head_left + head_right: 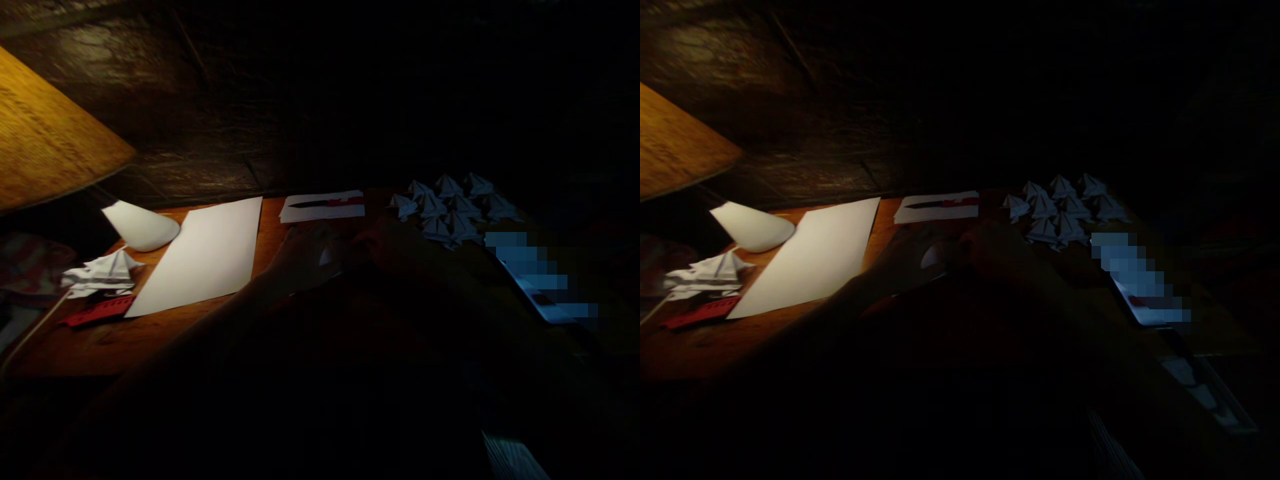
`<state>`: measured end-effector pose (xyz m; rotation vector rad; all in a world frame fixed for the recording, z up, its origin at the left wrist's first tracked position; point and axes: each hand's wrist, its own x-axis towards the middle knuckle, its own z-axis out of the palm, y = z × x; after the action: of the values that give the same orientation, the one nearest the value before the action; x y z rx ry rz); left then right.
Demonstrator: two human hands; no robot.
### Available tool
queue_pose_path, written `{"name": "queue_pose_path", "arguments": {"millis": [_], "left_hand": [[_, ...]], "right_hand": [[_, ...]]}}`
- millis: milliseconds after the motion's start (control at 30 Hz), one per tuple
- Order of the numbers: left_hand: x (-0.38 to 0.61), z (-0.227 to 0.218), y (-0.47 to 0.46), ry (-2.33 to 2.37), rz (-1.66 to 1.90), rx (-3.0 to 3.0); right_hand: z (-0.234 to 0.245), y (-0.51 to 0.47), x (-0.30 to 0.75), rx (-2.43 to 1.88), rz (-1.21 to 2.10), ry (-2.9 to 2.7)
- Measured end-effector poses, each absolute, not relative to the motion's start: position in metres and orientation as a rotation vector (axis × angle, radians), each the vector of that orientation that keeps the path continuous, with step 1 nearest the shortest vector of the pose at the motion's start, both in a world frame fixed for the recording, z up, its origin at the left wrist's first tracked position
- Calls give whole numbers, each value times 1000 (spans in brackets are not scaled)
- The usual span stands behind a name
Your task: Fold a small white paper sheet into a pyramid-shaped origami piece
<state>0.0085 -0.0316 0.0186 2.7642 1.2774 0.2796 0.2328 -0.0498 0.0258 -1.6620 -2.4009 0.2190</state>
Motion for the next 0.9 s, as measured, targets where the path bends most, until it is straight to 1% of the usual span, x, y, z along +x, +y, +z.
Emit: {"name": "queue_pose_path", "arguments": {"millis": [900], "left_hand": [[9, 16, -29, 1303, 255, 2753]], "right_hand": [[34, -53, 235, -1686, 249, -2378]]}}
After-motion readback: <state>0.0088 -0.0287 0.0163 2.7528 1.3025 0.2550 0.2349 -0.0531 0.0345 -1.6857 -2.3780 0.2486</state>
